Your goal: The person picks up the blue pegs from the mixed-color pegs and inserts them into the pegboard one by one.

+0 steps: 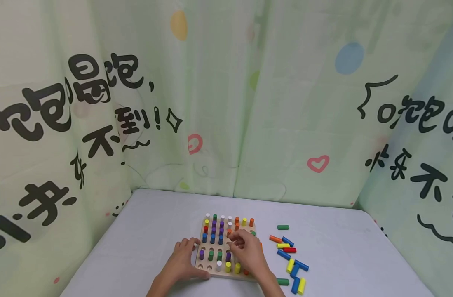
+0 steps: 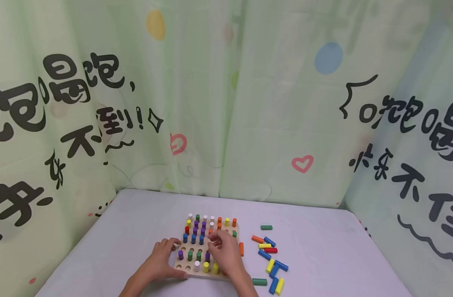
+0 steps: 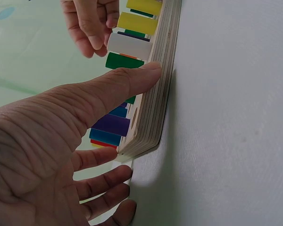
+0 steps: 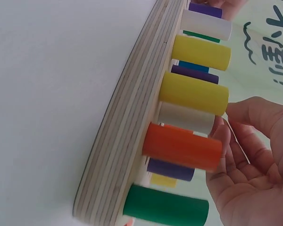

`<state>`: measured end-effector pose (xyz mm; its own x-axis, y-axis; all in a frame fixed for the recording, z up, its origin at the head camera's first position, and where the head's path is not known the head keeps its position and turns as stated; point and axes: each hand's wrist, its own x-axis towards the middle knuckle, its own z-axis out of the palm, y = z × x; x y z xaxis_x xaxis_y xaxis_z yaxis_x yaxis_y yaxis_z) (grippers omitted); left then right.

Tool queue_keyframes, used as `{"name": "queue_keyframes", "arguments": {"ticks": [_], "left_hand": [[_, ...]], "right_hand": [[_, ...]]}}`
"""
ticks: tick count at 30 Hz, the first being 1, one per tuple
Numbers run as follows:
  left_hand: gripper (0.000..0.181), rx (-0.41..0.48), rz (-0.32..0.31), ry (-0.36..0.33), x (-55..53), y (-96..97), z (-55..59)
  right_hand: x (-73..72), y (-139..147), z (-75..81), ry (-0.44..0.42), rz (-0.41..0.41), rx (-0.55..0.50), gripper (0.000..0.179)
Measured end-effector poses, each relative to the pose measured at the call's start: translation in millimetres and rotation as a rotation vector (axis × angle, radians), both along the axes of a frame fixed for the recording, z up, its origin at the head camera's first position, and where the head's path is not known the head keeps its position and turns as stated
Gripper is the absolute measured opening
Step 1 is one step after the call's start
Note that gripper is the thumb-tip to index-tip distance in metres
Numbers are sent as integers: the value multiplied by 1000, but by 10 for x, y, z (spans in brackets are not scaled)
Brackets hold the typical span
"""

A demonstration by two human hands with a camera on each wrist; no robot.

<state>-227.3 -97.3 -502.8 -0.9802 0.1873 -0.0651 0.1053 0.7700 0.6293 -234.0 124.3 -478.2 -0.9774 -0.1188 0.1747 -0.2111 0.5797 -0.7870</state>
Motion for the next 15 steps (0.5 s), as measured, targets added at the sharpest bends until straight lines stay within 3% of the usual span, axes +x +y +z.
{"name": "queue_keyframes", "arguments": {"ticks": [15], "left_hand": [[85, -3, 24, -11, -8, 10, -26]], "right_hand": [[124, 217, -15, -16, -37, 9, 16]]}}
